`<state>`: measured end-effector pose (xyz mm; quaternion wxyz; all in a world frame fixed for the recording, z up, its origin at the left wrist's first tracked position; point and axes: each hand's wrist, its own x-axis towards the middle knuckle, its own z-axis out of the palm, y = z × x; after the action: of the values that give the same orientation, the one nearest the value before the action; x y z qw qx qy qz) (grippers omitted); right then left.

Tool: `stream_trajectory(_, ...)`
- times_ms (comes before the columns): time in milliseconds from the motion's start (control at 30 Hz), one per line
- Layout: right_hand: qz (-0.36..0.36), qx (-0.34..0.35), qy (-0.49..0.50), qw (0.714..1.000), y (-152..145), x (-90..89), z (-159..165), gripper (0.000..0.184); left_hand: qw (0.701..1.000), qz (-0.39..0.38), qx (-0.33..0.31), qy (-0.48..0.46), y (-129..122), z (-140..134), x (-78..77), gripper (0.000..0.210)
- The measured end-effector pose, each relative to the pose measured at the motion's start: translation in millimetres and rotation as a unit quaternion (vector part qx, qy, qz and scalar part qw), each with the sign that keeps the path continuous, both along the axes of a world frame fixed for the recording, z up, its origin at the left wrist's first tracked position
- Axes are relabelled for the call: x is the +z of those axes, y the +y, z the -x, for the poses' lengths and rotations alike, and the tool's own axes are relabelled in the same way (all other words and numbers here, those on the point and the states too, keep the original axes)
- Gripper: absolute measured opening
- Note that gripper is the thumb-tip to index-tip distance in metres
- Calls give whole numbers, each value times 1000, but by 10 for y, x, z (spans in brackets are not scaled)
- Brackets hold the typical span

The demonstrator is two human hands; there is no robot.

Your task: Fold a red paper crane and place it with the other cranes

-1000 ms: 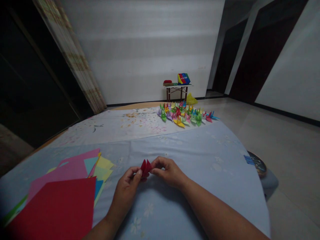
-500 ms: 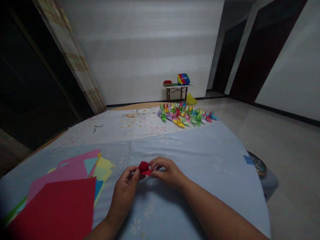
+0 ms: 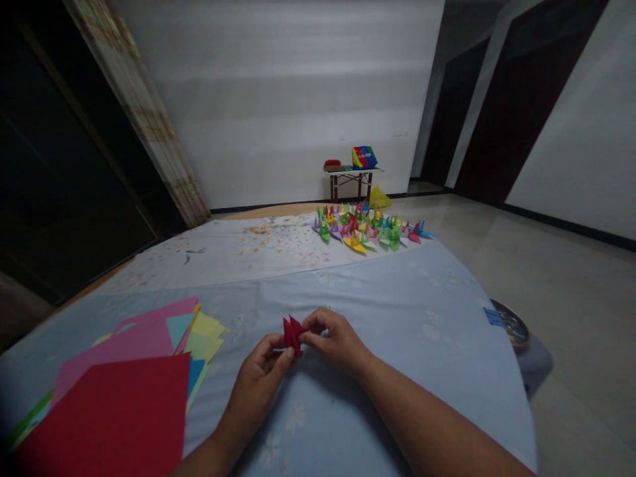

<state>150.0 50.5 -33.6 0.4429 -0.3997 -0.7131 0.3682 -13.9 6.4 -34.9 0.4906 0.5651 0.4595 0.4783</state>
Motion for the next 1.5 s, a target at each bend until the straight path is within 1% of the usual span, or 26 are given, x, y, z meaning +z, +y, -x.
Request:
stream_trajectory(200,-7,-13,-16,1000,-11,-18,27,10,1000,-1,-5,-28,23,-8,-43,19)
stream_trajectory(300,-22,-12,-16,1000,-19,-27,32,10,999,0,1,-37,31,-17,-40,21)
stream_trajectory(400,-37,9,-16,999,-32,-15,26,11,999,3,12,-42,39,-21,-30,25)
stream_trajectory(500,-48,35,-14,998,-42,-2,20,15,999,7,24,-47,44,-18,-17,26)
stream_trajectory(633,-51,35,-10,998,-37,-13,22,21,999,8,23,-47,43,-11,-7,27)
stream_trajectory(1000,-73,21,-17,997,-64,17,44,8,999,5,35,-36,47,-4,-38,24)
stream_trajectory(1100,-63,14,-14,998,-62,23,45,7,998,6,35,-44,55,-2,-51,25)
stream_trajectory(1333,2,21,6,1000,-51,37,40,11,998,15,29,-50,59,13,-35,35)
stream_trajectory(1500,7,24,8,1000,-52,52,41,12,999,0,20,-29,51,33,-35,33)
